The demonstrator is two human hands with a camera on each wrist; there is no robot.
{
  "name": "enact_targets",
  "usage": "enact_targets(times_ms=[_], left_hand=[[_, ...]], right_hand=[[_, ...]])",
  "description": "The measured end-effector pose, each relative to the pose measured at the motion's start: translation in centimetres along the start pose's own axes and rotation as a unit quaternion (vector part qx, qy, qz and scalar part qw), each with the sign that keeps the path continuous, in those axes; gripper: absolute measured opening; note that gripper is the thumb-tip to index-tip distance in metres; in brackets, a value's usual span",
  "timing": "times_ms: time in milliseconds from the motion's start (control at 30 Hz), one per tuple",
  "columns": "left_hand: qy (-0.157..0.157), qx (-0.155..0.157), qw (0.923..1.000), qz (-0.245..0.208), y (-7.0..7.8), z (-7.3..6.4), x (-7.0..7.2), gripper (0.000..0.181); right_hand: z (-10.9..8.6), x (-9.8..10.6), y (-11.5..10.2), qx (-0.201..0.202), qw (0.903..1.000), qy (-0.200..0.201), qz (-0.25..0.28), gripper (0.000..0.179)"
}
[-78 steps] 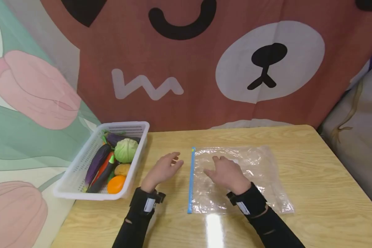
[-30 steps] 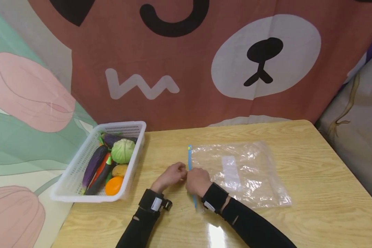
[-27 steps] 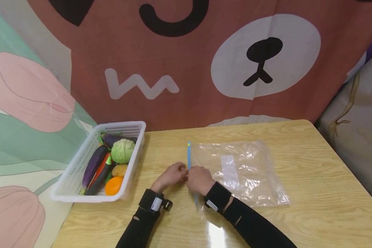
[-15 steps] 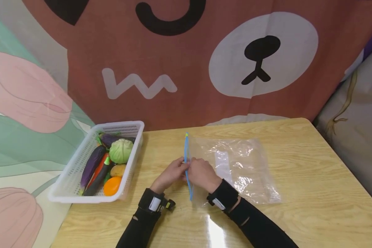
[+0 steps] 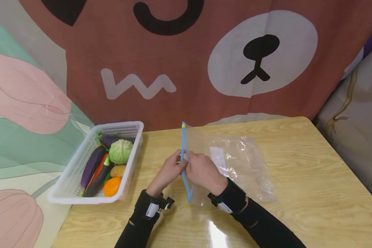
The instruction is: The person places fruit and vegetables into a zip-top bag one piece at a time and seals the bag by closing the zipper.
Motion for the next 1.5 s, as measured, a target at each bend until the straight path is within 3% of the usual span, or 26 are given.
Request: enact_targets(times_ms=[200,633,800,933,1033,1133,1233,1300,1500], left_hand=[[0.036,-0.046,0.9963,0.063,1.3,-1.0,0.6,0.036],[0.039,-0.074,0.9905,0.11,1.5,-1.6,1.0,0.042],[0.043,-0.078,0.9897,0.112,1.3,-1.6,1.4,0.047],[0.035,-0.074,0.9904,0.112,1.1,-1.5,1.6,0.048],[0.033,-0.072,0.9906,0.111,0.9,-1.4,1.8,0.047],[0.023,-0.07,0.9923,0.099,0.9,-1.3,1.9,0.047],[0.013,-0.069,0.9931,0.095,1.0,-1.2,1.9,0.047],[0.013,-0.065,0.993,0.097,0.9,-1.2,1.9,0.048],[0.057,-0.066,0.9897,0.114,0.8,-1.2,2.6,0.054]], right_hand=[[0.0,2.3,-0.9,-0.001,0.9999,0.017,0.0,0.022],[-0.3,4.6,0.0,-0.038,0.9993,-0.003,0.002,0.017],[-0.4,5.9,0.2,-0.043,0.9991,0.001,0.0,0.015],[-0.6,6.5,0.5,-0.019,0.9998,-0.003,-0.002,0.012],[-0.5,6.6,0.8,0.021,0.9995,-0.02,-0.011,0.012],[-0.3,6.5,1.2,0.045,0.9967,-0.065,-0.019,0.022],[-0.1,6.3,1.7,0.03,0.9932,-0.11,-0.022,0.023],[0.1,6.3,2.0,0.01,0.9927,-0.118,-0.023,0.021],[0.4,7.0,2.4,-0.008,0.9966,-0.076,-0.03,0.013]])
Point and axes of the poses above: each hand's wrist, its own z-axis towards the middle knuckle, its own x-axis out of the back of the hand, y = z × x, the point moved 1 cm from there along z, towards the middle knuckle, and after that the axes turned 8 degrees about x, right-handed, at the moved point
